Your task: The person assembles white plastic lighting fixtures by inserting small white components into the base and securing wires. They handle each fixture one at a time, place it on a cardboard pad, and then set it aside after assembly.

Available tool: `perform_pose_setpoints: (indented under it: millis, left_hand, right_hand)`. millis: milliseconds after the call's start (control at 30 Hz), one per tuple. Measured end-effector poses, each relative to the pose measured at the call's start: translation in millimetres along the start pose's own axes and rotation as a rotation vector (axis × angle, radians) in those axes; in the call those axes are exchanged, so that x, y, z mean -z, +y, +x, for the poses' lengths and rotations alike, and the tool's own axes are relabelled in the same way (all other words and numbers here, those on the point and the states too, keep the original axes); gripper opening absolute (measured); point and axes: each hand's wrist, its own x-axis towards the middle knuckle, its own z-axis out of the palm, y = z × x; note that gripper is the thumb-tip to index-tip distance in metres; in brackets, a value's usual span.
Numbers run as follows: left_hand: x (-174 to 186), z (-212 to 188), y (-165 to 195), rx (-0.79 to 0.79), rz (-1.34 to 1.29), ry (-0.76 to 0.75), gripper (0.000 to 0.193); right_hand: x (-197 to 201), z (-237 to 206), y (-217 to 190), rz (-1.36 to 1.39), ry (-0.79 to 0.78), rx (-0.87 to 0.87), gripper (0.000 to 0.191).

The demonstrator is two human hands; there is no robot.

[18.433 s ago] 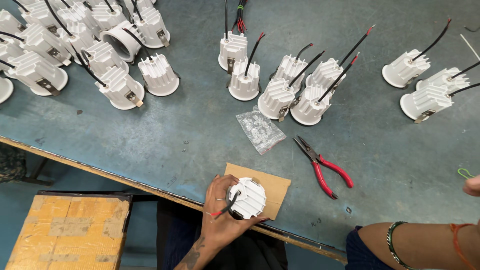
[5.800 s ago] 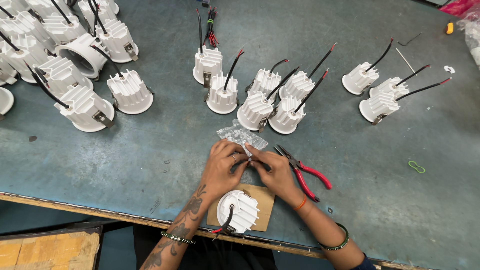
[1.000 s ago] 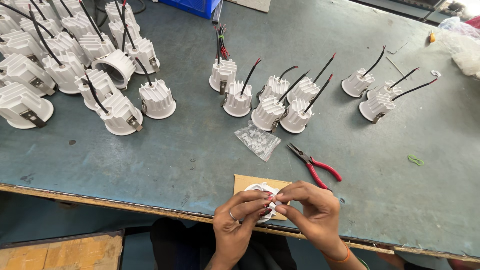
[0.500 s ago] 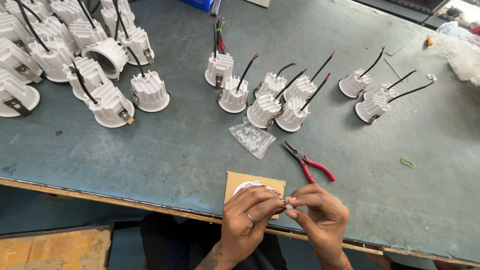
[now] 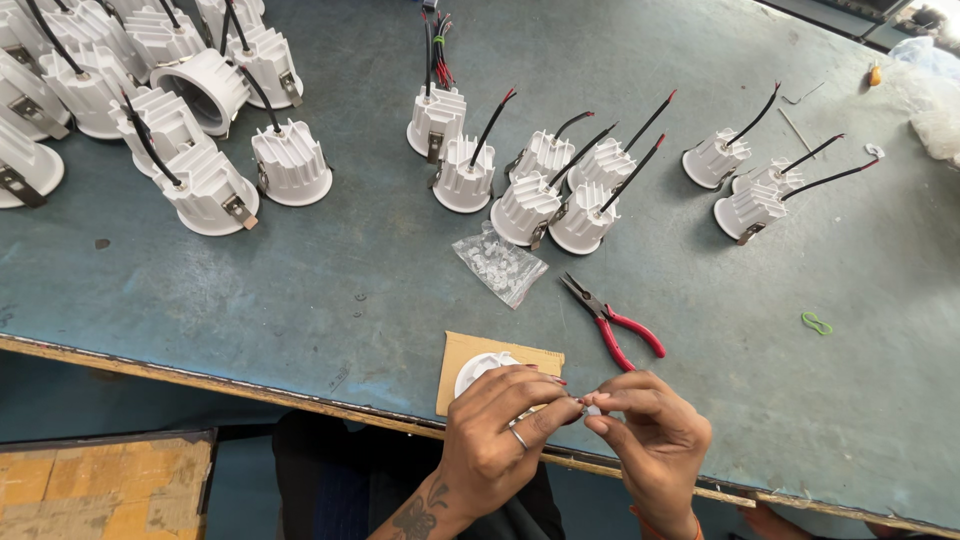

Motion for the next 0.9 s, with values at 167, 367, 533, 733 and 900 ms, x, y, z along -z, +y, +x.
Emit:
perform_pose_setpoints:
  millis: [167, 367, 533, 733, 900]
  left_hand:
    - [-0.5, -0.9, -0.8, -0.017, 0.018, -0.03, 0.025]
    - [-2.7, -1.3, -1.2, -0.006, 0.017, -0.02, 0.02]
    - [-6.0, -1.6, -3.4, 0.06, -0.04, -0.002, 0.02]
    - [-1.5, -3.0, -9.9, 0.093, -0.11, -0.044, 0.022]
    - [-2.1, -4.7, -13.2, 0.12, -0.098, -0.07, 0.024]
  right_hand:
    - [1.0, 0.5, -2.6, -0.006, -0.016, 0.017, 0.023]
    - [1.2, 1.7, -8.3, -0.113, -0.037, 0.072, 0.027]
    - [0.8, 2.5, -12.7, -0.213, -0.053, 0.098, 0.027]
    - [0.1, 3.0, -14.9, -0.174, -0.081, 0.071, 0.026]
    - [0.2, 2.4, -14.2, -0.159, -0.099, 0.08, 0.023]
